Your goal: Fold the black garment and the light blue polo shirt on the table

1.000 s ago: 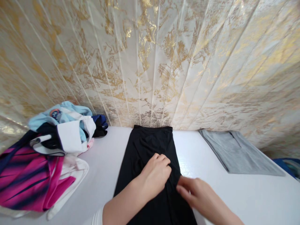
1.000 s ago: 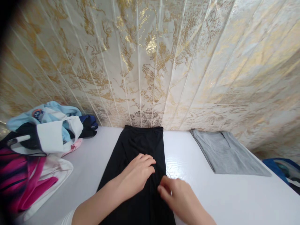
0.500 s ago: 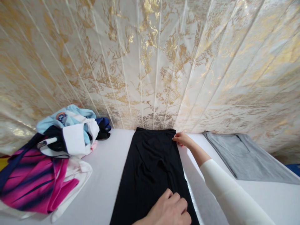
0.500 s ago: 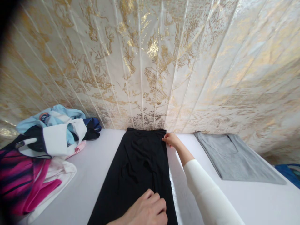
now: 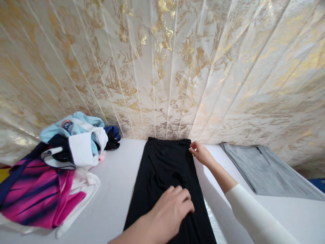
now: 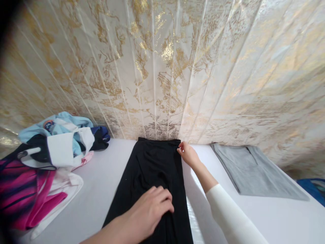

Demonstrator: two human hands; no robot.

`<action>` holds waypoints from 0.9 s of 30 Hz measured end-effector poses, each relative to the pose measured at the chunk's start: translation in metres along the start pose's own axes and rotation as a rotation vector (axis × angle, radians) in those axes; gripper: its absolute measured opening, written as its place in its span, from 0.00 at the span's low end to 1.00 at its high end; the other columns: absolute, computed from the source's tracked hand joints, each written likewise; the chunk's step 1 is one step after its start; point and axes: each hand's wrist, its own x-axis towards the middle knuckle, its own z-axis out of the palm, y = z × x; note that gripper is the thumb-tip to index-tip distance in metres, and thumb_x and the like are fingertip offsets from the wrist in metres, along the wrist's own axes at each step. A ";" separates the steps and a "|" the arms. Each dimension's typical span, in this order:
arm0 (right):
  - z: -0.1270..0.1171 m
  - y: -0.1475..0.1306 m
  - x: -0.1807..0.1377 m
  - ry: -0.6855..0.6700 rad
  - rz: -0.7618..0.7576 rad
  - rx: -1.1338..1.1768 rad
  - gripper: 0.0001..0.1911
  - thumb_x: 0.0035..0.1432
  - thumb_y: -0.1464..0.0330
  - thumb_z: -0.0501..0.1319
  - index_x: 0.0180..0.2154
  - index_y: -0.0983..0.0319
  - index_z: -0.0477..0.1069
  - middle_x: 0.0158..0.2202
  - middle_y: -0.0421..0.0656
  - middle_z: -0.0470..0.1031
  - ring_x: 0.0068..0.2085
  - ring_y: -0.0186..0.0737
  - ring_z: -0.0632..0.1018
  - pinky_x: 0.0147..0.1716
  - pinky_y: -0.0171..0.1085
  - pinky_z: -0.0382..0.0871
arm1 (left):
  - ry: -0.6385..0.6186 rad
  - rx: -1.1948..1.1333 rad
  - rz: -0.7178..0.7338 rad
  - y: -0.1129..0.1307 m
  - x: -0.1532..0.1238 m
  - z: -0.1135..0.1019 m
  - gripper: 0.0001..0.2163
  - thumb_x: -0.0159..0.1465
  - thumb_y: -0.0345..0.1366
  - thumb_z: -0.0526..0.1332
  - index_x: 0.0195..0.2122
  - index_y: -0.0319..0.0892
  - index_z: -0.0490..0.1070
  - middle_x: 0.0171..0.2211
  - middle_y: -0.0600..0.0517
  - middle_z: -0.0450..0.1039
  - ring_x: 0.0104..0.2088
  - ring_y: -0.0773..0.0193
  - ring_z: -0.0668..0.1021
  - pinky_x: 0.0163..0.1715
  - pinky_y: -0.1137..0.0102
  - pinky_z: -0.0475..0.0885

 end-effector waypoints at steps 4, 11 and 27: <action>-0.002 -0.006 -0.075 -0.062 -0.176 0.257 0.08 0.60 0.68 0.51 0.42 0.60 0.62 0.38 0.42 0.73 0.33 0.34 0.74 0.32 0.33 0.66 | 0.048 0.073 -0.032 -0.028 0.012 -0.022 0.13 0.62 0.21 0.56 0.43 0.45 0.68 0.44 0.53 0.69 0.43 0.63 0.69 0.40 0.69 0.62; 0.000 -0.024 -0.189 -0.234 -0.155 0.129 0.07 0.61 0.70 0.48 0.33 0.58 0.63 0.27 0.38 0.73 0.28 0.35 0.74 0.26 0.32 0.63 | 0.064 0.191 0.026 -0.049 0.038 -0.014 0.08 0.67 0.25 0.53 0.40 0.43 0.69 0.40 0.52 0.69 0.40 0.63 0.70 0.37 0.69 0.64; 0.021 -0.039 -0.196 -0.239 -0.107 -0.459 0.04 0.56 0.70 0.57 0.30 0.58 0.69 0.23 0.39 0.79 0.25 0.43 0.80 0.21 0.35 0.43 | 0.004 0.275 0.070 -0.062 0.059 -0.022 0.04 0.66 0.31 0.58 0.40 0.47 0.69 0.41 0.55 0.67 0.38 0.67 0.72 0.24 0.75 0.64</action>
